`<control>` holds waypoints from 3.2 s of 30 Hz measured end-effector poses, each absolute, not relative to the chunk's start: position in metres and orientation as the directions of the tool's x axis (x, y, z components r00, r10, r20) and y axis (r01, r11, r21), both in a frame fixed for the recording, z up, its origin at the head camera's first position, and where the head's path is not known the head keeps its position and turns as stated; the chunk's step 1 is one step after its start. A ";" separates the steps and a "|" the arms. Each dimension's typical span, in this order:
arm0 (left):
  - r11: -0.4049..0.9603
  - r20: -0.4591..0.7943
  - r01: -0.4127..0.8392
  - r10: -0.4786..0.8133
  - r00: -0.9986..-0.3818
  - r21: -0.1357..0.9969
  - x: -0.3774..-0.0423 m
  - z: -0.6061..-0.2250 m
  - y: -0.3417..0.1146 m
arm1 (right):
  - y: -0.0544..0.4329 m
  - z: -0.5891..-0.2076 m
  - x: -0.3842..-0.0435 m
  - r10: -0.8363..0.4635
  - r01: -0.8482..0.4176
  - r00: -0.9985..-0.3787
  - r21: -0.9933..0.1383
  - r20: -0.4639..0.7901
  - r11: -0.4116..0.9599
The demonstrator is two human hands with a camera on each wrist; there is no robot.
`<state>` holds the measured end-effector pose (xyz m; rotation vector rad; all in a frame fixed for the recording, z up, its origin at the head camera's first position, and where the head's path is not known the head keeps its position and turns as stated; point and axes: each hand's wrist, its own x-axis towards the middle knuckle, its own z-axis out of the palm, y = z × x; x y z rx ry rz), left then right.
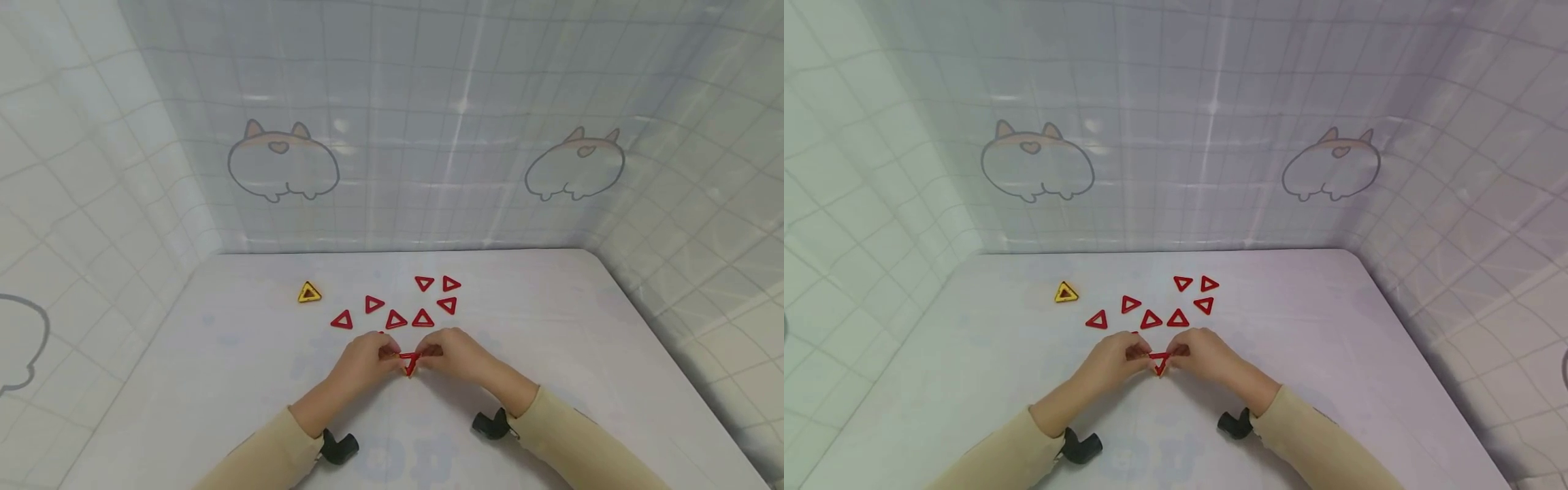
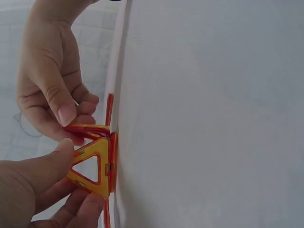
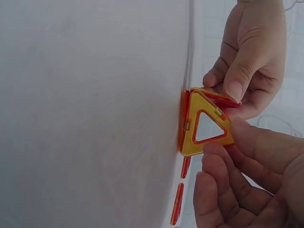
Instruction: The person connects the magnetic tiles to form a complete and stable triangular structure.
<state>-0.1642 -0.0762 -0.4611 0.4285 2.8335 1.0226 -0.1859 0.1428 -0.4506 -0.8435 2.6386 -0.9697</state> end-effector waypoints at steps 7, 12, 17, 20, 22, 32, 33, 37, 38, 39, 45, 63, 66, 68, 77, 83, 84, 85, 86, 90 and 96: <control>0.725 -0.011 0.220 0.299 -0.954 0.652 -0.166 -0.460 -0.074 | 0.142 -0.451 -0.190 -0.606 -0.489 -0.794 -0.636 0.042 0.597; 0.724 0.018 0.248 0.309 -0.951 0.644 -0.165 -0.461 -0.074 | 0.139 -0.450 -0.191 -0.622 -0.508 -0.780 -0.644 0.062 0.573; 0.721 0.043 0.267 0.314 -0.949 0.640 -0.163 -0.463 -0.071 | 0.136 -0.450 -0.192 -0.627 -0.511 -0.776 -0.652 0.069 0.561; 0.724 0.038 0.246 0.292 -0.956 0.645 -0.161 -0.463 -0.068 | 0.137 -0.450 -0.192 -0.617 -0.494 -0.785 -0.654 0.052 0.573; 0.727 0.020 0.212 0.263 -0.965 0.654 -0.158 -0.463 -0.066 | 0.139 -0.448 -0.192 -0.605 -0.478 -0.795 -0.651 0.035 0.590; 0.771 -0.045 0.143 0.217 -0.975 0.621 -0.156 -0.466 -0.051 | 0.165 -0.419 -0.214 -0.490 -0.380 -0.872 -0.652 0.014 0.657; 0.769 -0.052 0.142 0.222 -0.974 0.623 -0.156 -0.465 -0.051 | 0.169 -0.417 -0.218 -0.470 -0.361 -0.883 -0.655 0.010 0.664; 0.764 -0.071 0.170 0.271 -0.960 0.622 -0.158 -0.462 -0.054 | 0.187 -0.414 -0.240 -0.404 -0.303 -0.915 -0.667 0.003 0.680; 0.760 -0.071 0.187 0.293 -0.954 0.622 -0.158 -0.461 -0.055 | 0.191 -0.415 -0.245 -0.390 -0.291 -0.921 -0.669 0.002 0.684; 0.756 -0.072 0.204 0.315 -0.946 0.622 -0.159 -0.460 -0.056 | 0.195 -0.416 -0.250 -0.378 -0.281 -0.926 -0.669 0.000 0.688; 0.739 -0.094 0.239 0.378 -0.921 0.629 -0.161 -0.458 -0.060 | 0.209 -0.426 -0.277 -0.314 -0.210 -0.948 -0.647 -0.048 0.733; 0.707 -0.170 0.287 0.500 -0.849 0.646 -0.170 -0.459 -0.074 | 0.208 -0.459 -0.338 -0.337 -0.170 -0.922 -0.586 -0.189 0.792; 0.699 -0.174 0.315 0.533 -0.828 0.642 -0.172 -0.458 -0.077 | 0.206 -0.461 -0.341 -0.358 -0.203 -0.914 -0.550 -0.191 0.810; 0.688 -0.171 0.333 0.554 -0.815 0.645 -0.173 -0.458 -0.079 | 0.205 -0.461 -0.342 -0.367 -0.214 -0.910 -0.537 -0.194 0.816; 0.677 -0.177 0.345 0.577 -0.797 0.651 -0.176 -0.459 -0.083 | 0.202 -0.455 -0.339 -0.396 -0.260 -0.898 -0.500 -0.189 0.826; 0.683 -0.182 0.351 0.579 -0.795 0.640 -0.177 -0.460 -0.082 | 0.203 -0.451 -0.334 -0.384 -0.246 -0.900 -0.485 -0.208 0.839; 0.686 -0.180 0.352 0.577 -0.797 0.637 -0.177 -0.461 -0.081 | 0.204 -0.449 -0.332 -0.367 -0.224 -0.905 -0.494 -0.215 0.840; 0.686 -0.177 0.354 0.576 -0.798 0.636 -0.177 -0.461 -0.081 | 0.204 -0.447 -0.330 -0.360 -0.212 -0.907 -0.503 -0.217 0.838; 0.689 -0.174 0.356 0.573 -0.801 0.631 -0.177 -0.461 -0.081 | 0.205 -0.444 -0.327 -0.350 -0.197 -0.910 -0.512 -0.221 0.836; 0.705 -0.176 0.343 0.551 -0.816 0.620 -0.177 -0.462 -0.081 | 0.209 -0.434 -0.314 -0.361 -0.198 -0.907 -0.540 -0.215 0.818; 0.711 -0.180 0.336 0.544 -0.820 0.618 -0.176 -0.461 -0.082 | 0.213 -0.423 -0.286 -0.424 -0.257 -0.884 -0.556 -0.195 0.790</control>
